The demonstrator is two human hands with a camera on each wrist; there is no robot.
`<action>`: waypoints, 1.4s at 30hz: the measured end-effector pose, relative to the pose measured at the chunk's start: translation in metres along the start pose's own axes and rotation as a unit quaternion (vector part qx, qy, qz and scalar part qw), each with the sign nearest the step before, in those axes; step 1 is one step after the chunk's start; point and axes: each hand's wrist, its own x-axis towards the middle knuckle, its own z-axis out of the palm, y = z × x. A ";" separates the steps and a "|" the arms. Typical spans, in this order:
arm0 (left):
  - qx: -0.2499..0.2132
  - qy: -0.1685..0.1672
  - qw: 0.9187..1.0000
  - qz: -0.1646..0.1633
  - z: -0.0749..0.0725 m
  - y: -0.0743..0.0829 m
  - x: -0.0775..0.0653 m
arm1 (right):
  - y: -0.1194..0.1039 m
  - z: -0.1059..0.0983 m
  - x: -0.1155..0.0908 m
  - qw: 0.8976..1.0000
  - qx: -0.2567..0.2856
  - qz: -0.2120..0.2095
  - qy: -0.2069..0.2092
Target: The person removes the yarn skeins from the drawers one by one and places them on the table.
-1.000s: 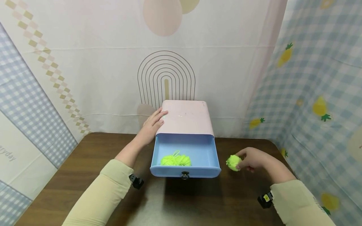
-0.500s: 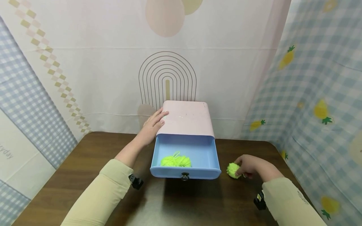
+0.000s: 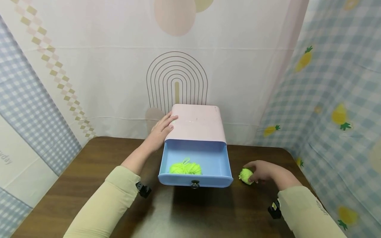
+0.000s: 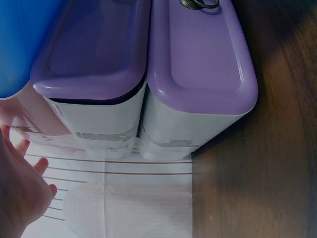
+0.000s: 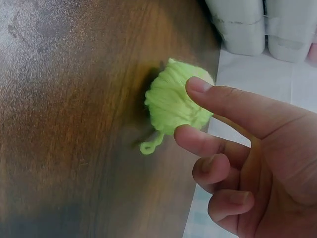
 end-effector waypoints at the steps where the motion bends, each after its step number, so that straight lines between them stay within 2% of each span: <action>1: 0.000 -0.001 1.000 0.000 0.000 0.000 0.000 | 0.001 -0.001 -0.001 1.000 -0.002 -0.004 0.001; 11: -0.005 0.002 1.000 0.003 0.001 -0.002 0.001 | 0.006 -0.006 -0.008 0.999 0.004 -0.039 0.009; 19: -0.011 0.001 1.000 0.000 0.002 0.000 0.000 | 0.005 -0.016 -0.020 0.997 0.043 -0.070 0.013; 28: -0.024 0.004 1.000 0.000 0.001 -0.002 0.001 | -0.011 -0.038 -0.038 0.993 0.047 -0.110 0.023; 34: -0.020 0.008 1.000 -0.004 -0.001 -0.004 -0.001 | -0.027 -0.051 -0.051 0.991 0.058 -0.120 0.021; 42: -0.022 0.001 1.000 0.003 0.002 -0.003 0.001 | -0.043 -0.057 -0.068 0.990 0.049 -0.125 0.050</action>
